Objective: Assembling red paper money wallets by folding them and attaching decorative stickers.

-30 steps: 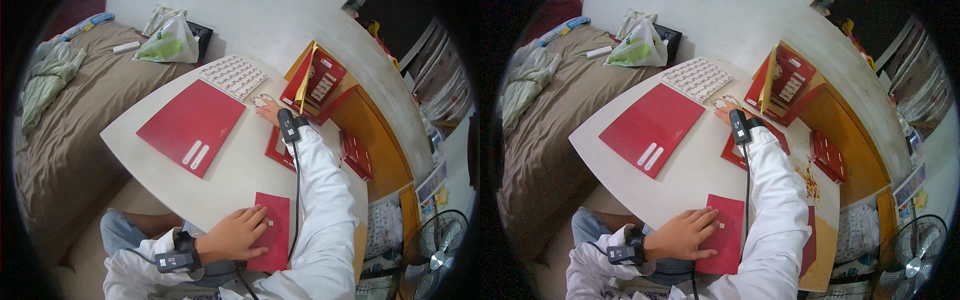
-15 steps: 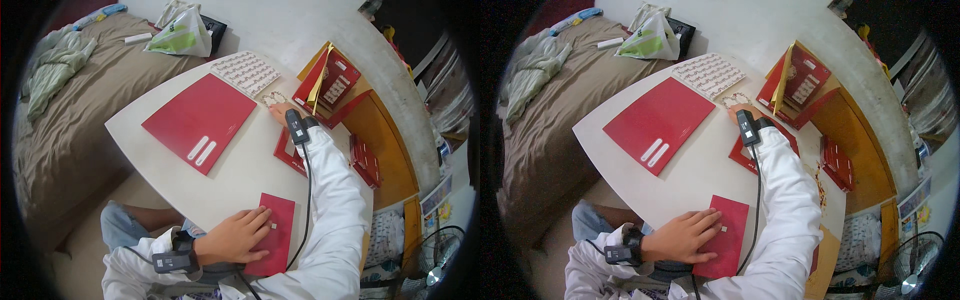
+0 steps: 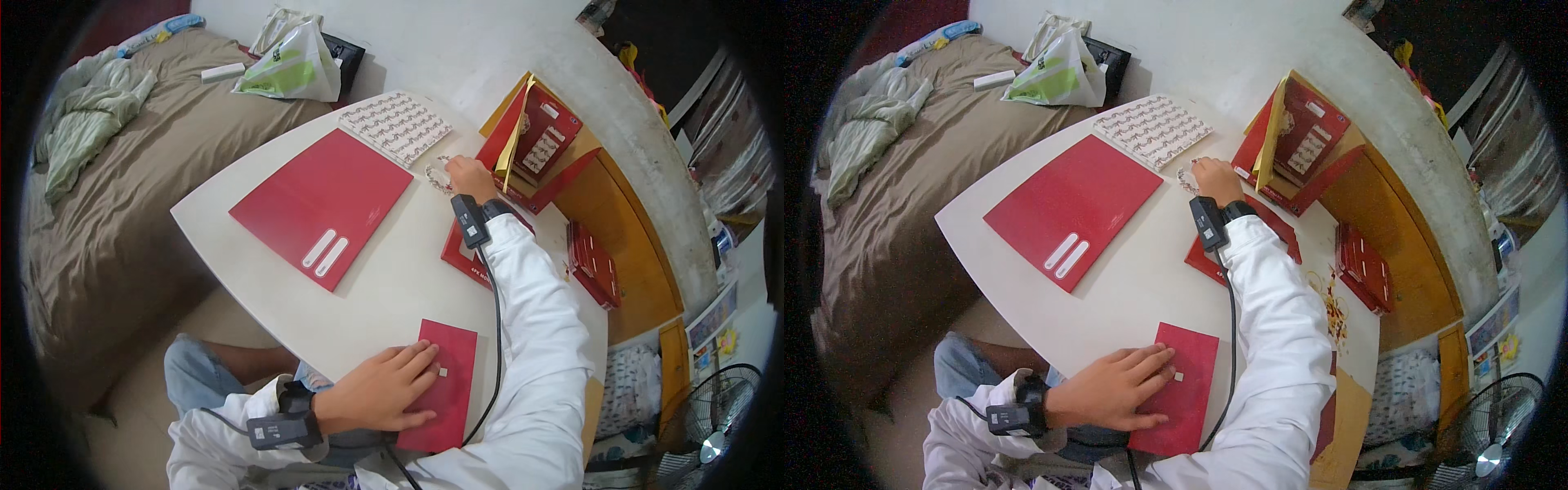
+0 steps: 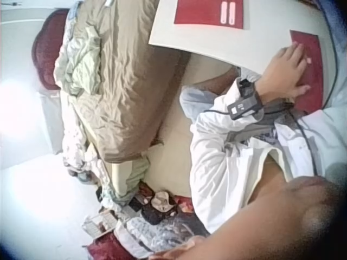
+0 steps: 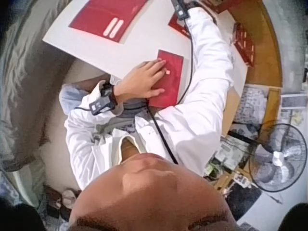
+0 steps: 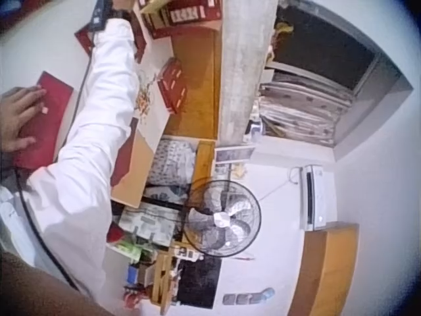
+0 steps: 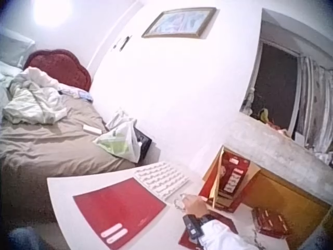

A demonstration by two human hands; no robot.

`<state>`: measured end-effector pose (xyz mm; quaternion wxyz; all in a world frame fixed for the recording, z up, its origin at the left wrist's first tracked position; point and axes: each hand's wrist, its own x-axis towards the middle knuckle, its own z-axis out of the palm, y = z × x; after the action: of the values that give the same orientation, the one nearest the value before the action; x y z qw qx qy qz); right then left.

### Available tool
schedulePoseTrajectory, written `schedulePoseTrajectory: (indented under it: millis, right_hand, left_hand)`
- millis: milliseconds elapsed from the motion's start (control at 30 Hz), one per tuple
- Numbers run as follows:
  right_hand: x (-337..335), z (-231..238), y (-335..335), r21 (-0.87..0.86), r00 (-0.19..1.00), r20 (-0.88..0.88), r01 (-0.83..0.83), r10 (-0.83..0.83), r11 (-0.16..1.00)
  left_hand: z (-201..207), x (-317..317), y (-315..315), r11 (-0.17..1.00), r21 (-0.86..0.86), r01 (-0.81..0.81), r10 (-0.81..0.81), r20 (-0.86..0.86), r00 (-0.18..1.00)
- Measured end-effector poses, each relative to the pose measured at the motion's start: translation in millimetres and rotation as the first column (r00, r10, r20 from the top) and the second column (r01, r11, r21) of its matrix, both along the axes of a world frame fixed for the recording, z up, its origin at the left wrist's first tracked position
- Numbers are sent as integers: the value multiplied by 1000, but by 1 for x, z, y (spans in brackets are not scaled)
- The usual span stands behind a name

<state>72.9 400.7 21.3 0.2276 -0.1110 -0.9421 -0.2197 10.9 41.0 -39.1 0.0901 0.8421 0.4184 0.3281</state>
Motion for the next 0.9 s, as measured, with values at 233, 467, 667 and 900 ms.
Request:
schedulePoseTrajectory:
  millis: [233,467,667,900]
  right_hand:
    - [-12,-17,-3,135,979,-13,202,-202,970]
    - [-12,-22,-13,124,972,-84,227,-218,966]
    - [-6,-24,-14,70,947,-84,315,-309,947]
    - [22,25,-39,40,914,-135,391,-382,920]
  left_hand:
    - [2,2,1,1000,6,-13,13,-18,1000]
    - [7,3,1,1000,10,-13,14,-33,999]
    - [5,3,-1,1000,-6,-7,6,-59,998]
    - [7,3,-3,1000,5,-4,4,-67,998]
